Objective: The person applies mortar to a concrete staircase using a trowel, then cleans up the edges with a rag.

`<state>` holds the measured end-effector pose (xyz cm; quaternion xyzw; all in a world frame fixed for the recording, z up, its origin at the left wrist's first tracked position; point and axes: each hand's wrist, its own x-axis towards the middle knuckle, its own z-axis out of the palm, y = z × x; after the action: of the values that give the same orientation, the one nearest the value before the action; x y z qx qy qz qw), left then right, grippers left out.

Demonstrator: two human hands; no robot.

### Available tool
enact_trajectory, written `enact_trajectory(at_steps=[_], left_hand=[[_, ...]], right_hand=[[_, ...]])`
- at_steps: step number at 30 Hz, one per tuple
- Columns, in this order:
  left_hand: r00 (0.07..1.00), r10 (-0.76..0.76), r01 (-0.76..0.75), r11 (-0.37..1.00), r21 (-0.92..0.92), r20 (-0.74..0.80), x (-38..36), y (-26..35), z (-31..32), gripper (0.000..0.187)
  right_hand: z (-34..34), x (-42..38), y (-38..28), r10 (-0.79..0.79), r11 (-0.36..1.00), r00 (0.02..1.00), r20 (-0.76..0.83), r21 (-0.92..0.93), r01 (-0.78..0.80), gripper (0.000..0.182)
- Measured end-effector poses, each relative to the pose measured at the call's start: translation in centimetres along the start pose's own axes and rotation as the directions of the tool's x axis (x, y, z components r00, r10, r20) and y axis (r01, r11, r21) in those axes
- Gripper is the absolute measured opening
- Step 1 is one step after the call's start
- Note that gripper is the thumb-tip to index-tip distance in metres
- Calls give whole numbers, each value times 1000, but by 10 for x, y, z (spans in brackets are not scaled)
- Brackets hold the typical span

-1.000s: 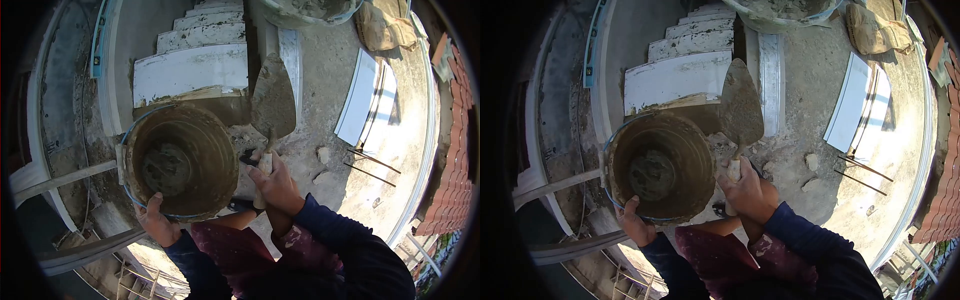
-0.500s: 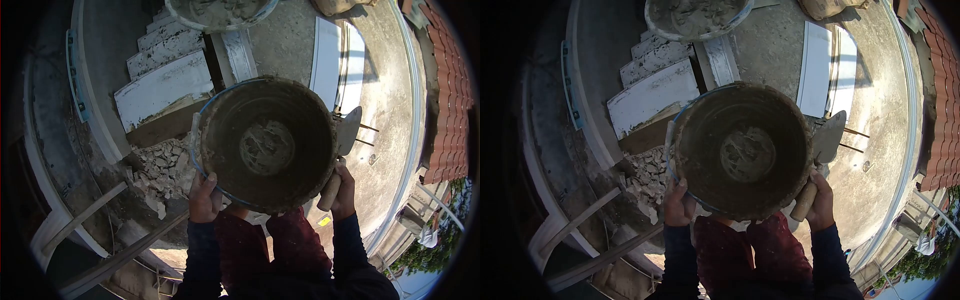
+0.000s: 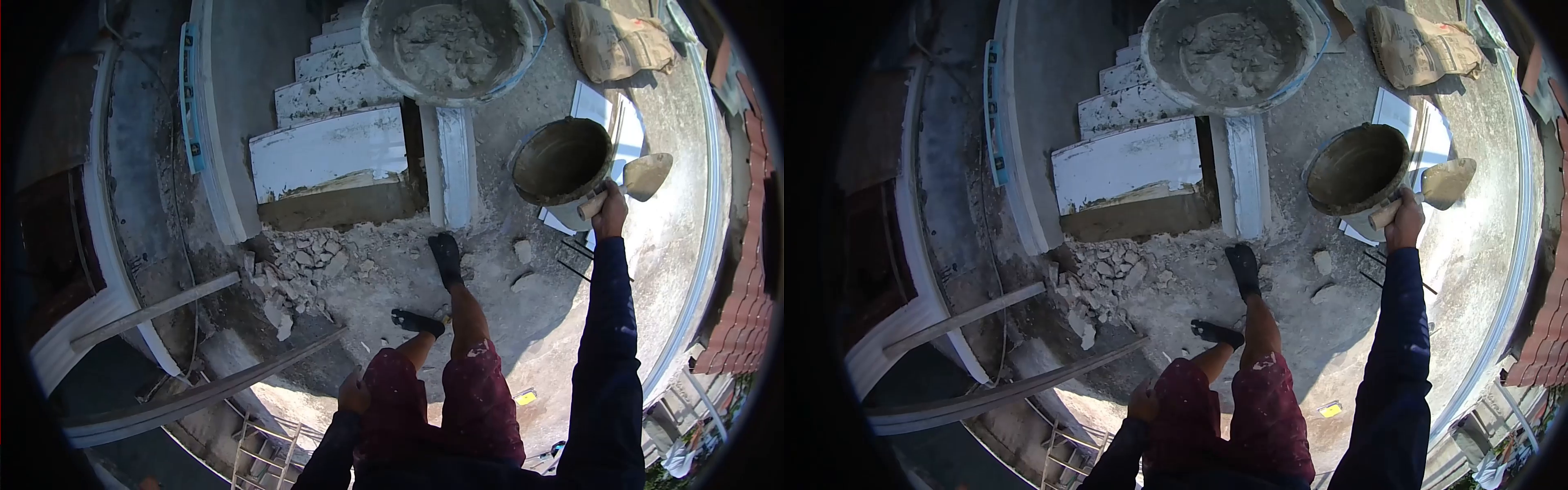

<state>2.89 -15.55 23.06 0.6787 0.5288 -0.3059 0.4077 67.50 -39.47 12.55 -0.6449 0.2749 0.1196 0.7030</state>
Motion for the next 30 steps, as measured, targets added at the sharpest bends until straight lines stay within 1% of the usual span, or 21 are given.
enact_trajectory(at_steps=[1, 2, 3, 5, 8, 9, 10, 11, 13, 14, 15, 16, 17, 20, 23, 24, 25, 26, 27, 29, 30], left_hand=[[999, 13, -9, 992, -125, 32, 5, 29, -10, 57], [998, 28, -11, 968, -250, 65, 5, 80, -30, 51], [995, 46, -8, 928, -373, 93, 4, 128, -48, 45], [975, 171, 12, 604, -797, 144, -6, 196, -70, 36], [816, 577, -293, 373, -880, -28, -44, 289, -128, 28], [710, 695, -388, 254, -886, -112, -53, 308, -142, 29], [581, 779, -415, 36, -909, -234, -54, 329, -151, 31], [443, 819, -405, -181, -896, -366, -56, 348, -158, 33], [421, 702, -497, -350, -794, -574, -72, 383, -172, 17], [413, 671, -535, -368, -760, -616, -78, 395, -181, 16], [368, 700, -545, -371, -752, -612, -78, 399, -188, 16], [323, 726, -555, -374, -743, -607, -78, 403, -194, 16], [234, 803, -540, -361, -761, -548, -74, 400, -205, 22], [127, 828, -625, -361, -692, -546, -74, 392, -211, 26], [211, 722, -691, -366, -623, -658, -74, 407, -211, 16], [284, 669, -676, -368, -639, -687, -77, 417, -212, 15], [377, 601, -662, -358, -659, -704, -85, 425, -212, 14], [488, 511, -644, -336, -687, -708, -96, 433, -210, 12], [534, 439, -637, -354, -685, -723, -95, 443, -212, 11], [580, 438, -575, -377, -726, -686, -87, 452, -215, 16], [599, 487, -525, -361, -771, -636, -85, 446, -211, 27]], right_hand=[[0, 8, 1, -34, 999, 999, -19, -24, 33, 20], [-9, 11, 6, -136, 954, 989, 60, -261, 147, 27], [-2, -2, 3, -96, 960, 995, 21, -264, 98, 28], [32, -59, -16, -31, 931, 999, 35, -363, 41, 38], [64, -132, -70, -49, 656, 944, 327, -702, 277, 47], [70, -136, -81, -20, 693, 901, 433, -644, 324, 48], [80, -143, -96, 6, 729, 847, 532, -581, 361, 50], [99, -148, -115, 21, 629, 808, 589, -636, 448, 49], [154, -150, -153, 84, 410, 749, 657, -708, 575, 45], [183, -145, -162, 60, 349, 706, 706, -677, 648, 45], [201, -115, -160, -99, 60, 512, 853, -509, 859, 46], [230, -113, -164, -119, -68, 495, 861, -505, 861, 44], [247, -107, -159, -162, -86, 381, 910, -398, 913, 40], [273, -90, -136, -143, -87, 317, 937, -331, 939, 37], [251, -118, -104, -479, -20, 362, 800, -422, 906, 34], [238, -139, -98, -505, 82, 418, 755, -440, 894, 31], [220, -155, -84, -567, 67, 352, 745, -384, 921, 29], [203, -174, -73, -508, 180, 418, 753, -381, 907, 27], [186, -186, -56, -466, 160, 410, 784, -381, 911, 25], [159, -202, -22, -251, 305, 553, 795, -478, 824, 25], [148, -203, -3, -144, 400, 630, 763, -538, 742, 29]])
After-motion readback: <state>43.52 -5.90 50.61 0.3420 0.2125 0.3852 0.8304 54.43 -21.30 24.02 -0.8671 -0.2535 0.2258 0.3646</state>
